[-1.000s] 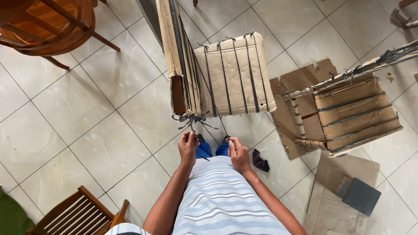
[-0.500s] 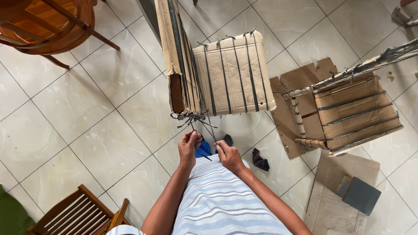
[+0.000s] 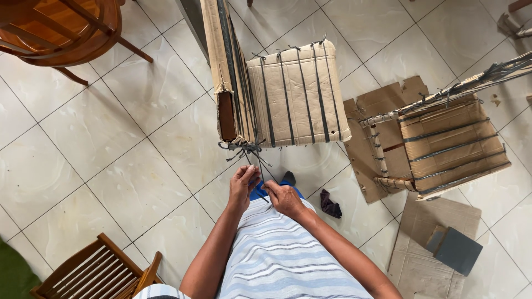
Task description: Securing cardboard padding to wooden chair frames using thin black plastic ties.
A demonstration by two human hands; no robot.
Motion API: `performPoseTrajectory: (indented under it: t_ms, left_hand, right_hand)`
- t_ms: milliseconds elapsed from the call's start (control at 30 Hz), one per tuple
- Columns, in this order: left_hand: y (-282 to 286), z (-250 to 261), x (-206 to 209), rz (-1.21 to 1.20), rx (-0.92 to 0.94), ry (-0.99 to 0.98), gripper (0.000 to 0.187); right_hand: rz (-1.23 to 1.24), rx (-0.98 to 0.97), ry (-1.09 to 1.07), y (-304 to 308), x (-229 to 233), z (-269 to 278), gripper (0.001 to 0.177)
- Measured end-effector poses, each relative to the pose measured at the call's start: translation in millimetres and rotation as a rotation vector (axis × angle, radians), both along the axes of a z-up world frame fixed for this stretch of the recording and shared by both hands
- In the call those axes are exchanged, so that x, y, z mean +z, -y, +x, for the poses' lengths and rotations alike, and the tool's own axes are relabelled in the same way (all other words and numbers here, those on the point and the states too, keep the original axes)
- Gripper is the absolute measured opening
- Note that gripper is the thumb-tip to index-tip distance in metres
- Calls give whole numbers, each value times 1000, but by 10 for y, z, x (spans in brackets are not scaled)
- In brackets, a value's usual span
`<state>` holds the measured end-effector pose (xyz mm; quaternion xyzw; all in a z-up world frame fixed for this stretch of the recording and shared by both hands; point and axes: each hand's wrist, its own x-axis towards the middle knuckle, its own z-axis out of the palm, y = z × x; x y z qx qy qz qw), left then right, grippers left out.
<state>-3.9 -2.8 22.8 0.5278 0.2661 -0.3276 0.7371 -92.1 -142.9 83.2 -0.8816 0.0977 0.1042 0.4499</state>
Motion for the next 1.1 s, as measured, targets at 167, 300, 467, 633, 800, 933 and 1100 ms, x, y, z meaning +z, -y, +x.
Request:
performPoseTrajectory:
  t_ms: [167, 300, 467, 633, 800, 933, 1100]
  left_hand:
    - [-10, 19, 37, -74, -23, -23, 9]
    - [7, 33, 49, -97, -39, -35, 10]
    - [-33, 34, -117, -106, -24, -29, 11]
    - [-82, 41, -111, -98, -20, -14, 12]
    - [-67, 33, -107, -95, -65, -35, 15]
    - [-80, 14, -112, -109, -64, -49, 15]
    - [-109, 3, -235, -97, -76, -39, 16]
  right_hand:
    - [5, 36, -1, -33, -19, 16, 17]
    - [-11, 84, -34, -34, -90, 15, 16]
    - [-14, 86, -46, -39, -44, 37, 15]
    - [-65, 77, -37, -34, -42, 43, 15]
    - [-108, 99, -39, -30, -142, 36, 14]
    - [-111, 114, -41, -12, -235, 13, 13]
    - [-64, 120, -46, -6, -253, 15, 12]
